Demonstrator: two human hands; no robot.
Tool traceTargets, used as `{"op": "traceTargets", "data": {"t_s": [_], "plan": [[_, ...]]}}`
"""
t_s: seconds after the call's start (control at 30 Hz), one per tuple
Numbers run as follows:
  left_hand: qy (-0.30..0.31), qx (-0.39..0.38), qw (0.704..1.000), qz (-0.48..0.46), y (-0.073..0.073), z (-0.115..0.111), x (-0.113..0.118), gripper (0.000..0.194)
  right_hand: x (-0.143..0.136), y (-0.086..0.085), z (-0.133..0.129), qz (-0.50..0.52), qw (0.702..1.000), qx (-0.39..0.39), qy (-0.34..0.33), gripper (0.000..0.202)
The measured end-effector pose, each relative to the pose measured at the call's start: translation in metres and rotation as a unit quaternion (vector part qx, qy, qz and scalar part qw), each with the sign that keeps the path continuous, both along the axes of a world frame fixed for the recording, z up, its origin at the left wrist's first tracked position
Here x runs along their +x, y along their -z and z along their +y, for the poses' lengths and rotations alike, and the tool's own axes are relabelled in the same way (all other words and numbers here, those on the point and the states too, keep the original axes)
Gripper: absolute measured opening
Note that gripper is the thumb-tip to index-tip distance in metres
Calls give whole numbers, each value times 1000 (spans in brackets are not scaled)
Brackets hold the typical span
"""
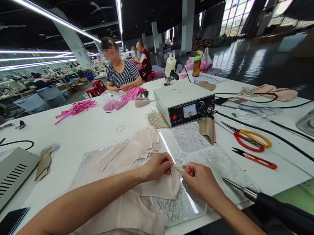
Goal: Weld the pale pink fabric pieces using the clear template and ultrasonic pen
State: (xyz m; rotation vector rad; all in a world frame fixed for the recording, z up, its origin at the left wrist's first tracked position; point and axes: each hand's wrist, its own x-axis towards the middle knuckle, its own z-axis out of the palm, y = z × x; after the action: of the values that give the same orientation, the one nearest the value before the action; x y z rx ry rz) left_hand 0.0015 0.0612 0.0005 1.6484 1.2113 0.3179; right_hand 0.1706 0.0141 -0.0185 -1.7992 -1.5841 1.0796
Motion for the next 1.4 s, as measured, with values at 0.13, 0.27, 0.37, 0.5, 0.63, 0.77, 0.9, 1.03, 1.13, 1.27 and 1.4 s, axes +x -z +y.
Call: {"op": "traceTargets", "data": {"t_s": [0.13,0.27,0.37,0.5,0.63,0.77,0.9,1.03,1.13,1.27,1.4], "plan": [[37,36,999,-7,-5,-6,-2,15,17,-3,-1,-43,999,12,-28,15],[130,210,968,39,-7,-15,-11,19,31,1,-3,-93,983,156,-41,27],[228,315,919,72,-5,-20,-19,23,30,8,0,-137,953,248,-105,33],[299,377,867,131,-3,-22,-23,22,28,17,5,-198,933,283,-98,32],[322,397,850,126,-4,-21,-24,25,34,24,1,-197,928,309,-71,32],[359,416,826,127,-4,-21,-25,30,37,27,-7,-230,903,348,-106,34],[383,417,814,131,-5,-21,-27,34,34,29,-9,-258,892,359,-92,35],[387,426,806,140,-5,-19,-30,36,33,31,-8,-276,884,367,-81,36],[396,424,801,149,-5,-16,-30,35,32,31,-8,-272,883,375,-77,36],[411,396,803,173,-8,-8,-28,53,30,31,-8,-284,872,392,-76,33],[423,357,810,192,-12,-2,-24,60,30,32,-7,-299,860,408,-67,32]]}}
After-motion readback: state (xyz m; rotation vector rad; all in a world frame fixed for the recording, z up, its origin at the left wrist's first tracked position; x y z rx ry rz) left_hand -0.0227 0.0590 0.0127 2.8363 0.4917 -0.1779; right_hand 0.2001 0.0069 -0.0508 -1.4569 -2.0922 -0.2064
